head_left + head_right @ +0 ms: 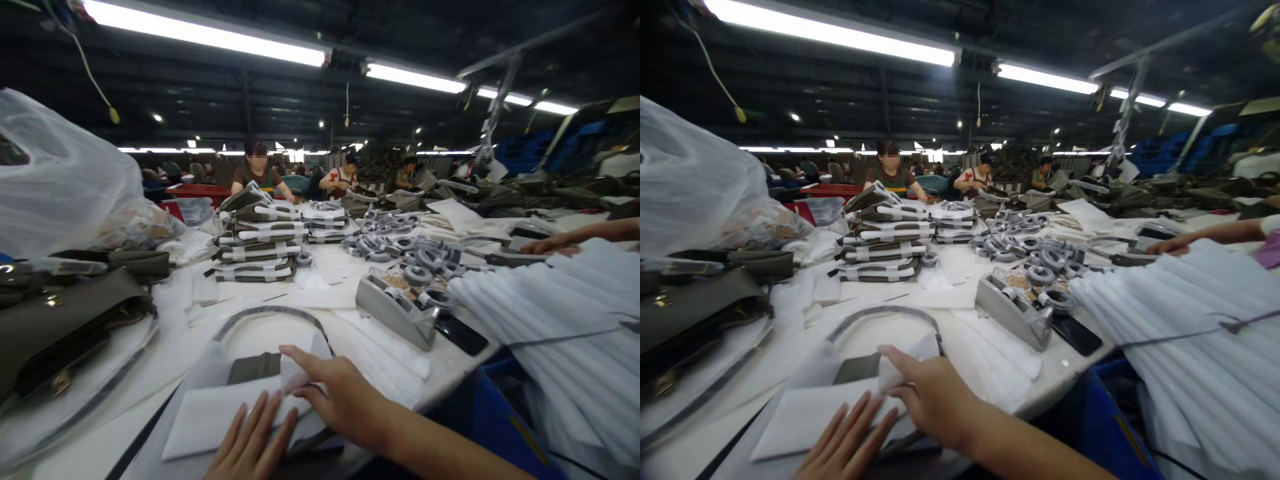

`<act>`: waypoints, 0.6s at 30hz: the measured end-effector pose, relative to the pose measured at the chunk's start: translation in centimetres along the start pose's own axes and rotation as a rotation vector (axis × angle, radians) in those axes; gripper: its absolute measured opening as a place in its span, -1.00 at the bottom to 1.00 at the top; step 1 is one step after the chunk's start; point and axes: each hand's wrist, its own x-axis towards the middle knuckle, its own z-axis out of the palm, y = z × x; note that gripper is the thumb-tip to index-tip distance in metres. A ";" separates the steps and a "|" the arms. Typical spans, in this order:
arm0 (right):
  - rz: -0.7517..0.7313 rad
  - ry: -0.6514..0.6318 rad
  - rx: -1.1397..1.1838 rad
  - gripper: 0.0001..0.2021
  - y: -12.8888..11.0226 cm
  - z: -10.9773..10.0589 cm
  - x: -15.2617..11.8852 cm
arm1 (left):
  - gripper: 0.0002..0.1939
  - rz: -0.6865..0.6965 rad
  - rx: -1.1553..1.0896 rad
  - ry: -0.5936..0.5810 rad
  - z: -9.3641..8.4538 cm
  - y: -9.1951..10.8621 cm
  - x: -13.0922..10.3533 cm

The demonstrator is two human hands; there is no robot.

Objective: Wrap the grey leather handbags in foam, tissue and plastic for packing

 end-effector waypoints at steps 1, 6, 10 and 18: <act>-0.055 -0.013 -0.068 -0.51 0.0 0.3 -1.1 | -0.53 -0.075 -0.039 -0.011 -0.1 0.4 0.3; -0.305 0.079 -0.194 -0.54 2.2 0.8 -3.6 | -0.62 -0.267 -0.134 -0.091 -0.4 2.1 2.5; -0.388 0.126 -0.197 -0.39 4.1 0.1 -4.1 | -0.63 -0.264 -0.134 -0.152 -0.9 1.9 3.4; -0.598 0.130 -0.263 -0.42 6.6 0.6 -6.5 | -0.64 -0.303 -0.124 -0.284 -1.4 2.6 4.5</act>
